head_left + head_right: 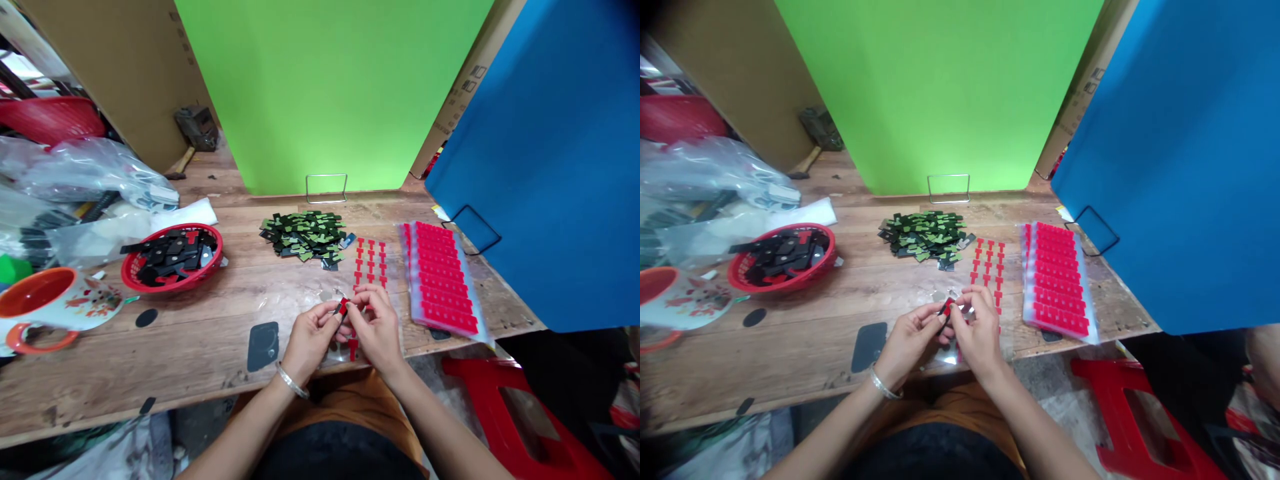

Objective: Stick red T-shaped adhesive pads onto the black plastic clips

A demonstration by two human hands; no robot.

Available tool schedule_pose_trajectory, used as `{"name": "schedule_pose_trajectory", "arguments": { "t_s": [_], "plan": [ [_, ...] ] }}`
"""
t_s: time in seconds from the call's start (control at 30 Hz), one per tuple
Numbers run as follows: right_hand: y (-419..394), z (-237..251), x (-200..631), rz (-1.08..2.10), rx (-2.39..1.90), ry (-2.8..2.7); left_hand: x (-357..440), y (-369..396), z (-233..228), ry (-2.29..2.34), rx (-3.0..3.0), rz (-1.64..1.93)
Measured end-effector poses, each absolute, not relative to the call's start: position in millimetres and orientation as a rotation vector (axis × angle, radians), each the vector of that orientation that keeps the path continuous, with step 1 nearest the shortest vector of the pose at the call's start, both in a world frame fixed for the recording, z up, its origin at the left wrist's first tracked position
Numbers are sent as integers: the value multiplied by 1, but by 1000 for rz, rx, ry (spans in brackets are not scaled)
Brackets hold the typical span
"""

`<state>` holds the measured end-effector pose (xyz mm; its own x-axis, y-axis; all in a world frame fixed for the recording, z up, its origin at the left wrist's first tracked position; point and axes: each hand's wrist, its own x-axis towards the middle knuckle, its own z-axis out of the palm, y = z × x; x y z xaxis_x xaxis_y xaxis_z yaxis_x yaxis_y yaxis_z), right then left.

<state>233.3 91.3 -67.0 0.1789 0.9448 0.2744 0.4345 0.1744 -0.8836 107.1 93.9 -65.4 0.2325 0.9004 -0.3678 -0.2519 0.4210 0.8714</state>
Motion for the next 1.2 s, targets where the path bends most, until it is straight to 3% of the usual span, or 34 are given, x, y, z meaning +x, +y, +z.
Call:
{"name": "schedule_pose_trajectory", "arguments": {
  "t_s": [0.8, 1.07, 1.2],
  "plan": [
    [94, -66, 238, 662, -1443, -1331, 103, 97, -62, 961, 887, 865],
    [93, -62, 248, 1210, -1390, -1241, 103, 95, -61, 919, 909, 792],
    [91, -65, 247, 1225, -1379, -1210, 103, 93, -63, 918, 922, 774]
  ]
}}
